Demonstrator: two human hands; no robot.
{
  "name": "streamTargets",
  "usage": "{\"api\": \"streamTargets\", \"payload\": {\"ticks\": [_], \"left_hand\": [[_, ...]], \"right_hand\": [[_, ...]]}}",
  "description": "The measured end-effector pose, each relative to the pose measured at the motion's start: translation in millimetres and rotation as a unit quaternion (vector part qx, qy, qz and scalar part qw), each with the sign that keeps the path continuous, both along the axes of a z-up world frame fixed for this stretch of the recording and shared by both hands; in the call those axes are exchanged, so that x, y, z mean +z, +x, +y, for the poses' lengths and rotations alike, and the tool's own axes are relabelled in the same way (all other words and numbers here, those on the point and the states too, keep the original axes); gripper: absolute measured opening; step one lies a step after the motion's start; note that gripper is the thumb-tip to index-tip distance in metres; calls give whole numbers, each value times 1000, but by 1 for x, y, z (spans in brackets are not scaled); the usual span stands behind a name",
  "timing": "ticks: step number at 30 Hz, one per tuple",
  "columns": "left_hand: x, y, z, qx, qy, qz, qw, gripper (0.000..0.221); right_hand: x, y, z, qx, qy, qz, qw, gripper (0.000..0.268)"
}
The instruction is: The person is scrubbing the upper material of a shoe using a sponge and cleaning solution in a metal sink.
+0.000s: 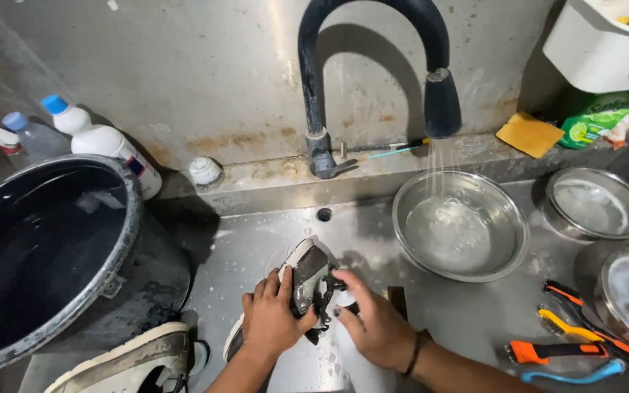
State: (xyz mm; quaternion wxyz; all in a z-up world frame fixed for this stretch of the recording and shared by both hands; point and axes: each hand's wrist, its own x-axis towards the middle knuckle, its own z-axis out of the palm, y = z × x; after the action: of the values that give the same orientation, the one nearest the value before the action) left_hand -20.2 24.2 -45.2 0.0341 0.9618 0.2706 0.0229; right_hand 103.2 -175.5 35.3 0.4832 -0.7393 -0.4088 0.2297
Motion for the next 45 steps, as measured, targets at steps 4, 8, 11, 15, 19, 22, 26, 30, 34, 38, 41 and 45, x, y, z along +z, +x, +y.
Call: {"api": "streamTargets", "payload": {"ticks": [4,8,11,15,19,22,26,30,34,38,41,45], "left_hand": [[0,3,-1,-2,-12,-123,992,92],[8,7,-11,-11,-68,-87,994,96],[9,9,-14,-28,-43,-103,993,94],[7,5,-2,-39,-57,-118,991,91],[-5,0,6,-48,1,-68,997,94],[-2,4,2,-46,41,-3,998,96],[2,15,-1,-26,64,96,993,101],[-5,13,-4,-25,94,86,992,103],[-19,7,0,-39,174,-16,984,105],[-21,7,-1,-7,188,23,982,107],[-25,11,2,-14,201,18,979,107],[-24,16,1,16,173,65,983,110]], "right_hand": [[-14,0,15,7,4,-35,999,53],[1,7,16,-37,-72,13,997,54],[3,13,10,-55,-79,-29,995,46],[-11,35,-34,-119,-54,-18,991,55],[26,65,-137,-206,147,20,967,61],[71,77,-198,-298,157,-78,938,58],[64,123,-244,-423,84,-155,889,58],[14,162,-242,-428,39,-142,892,59],[1,171,-225,-413,-89,-71,903,59],[20,170,-233,-313,-114,14,943,79],[-5,190,-281,-286,-308,-14,907,49],[-86,199,-284,-142,-651,-89,741,17]]}}
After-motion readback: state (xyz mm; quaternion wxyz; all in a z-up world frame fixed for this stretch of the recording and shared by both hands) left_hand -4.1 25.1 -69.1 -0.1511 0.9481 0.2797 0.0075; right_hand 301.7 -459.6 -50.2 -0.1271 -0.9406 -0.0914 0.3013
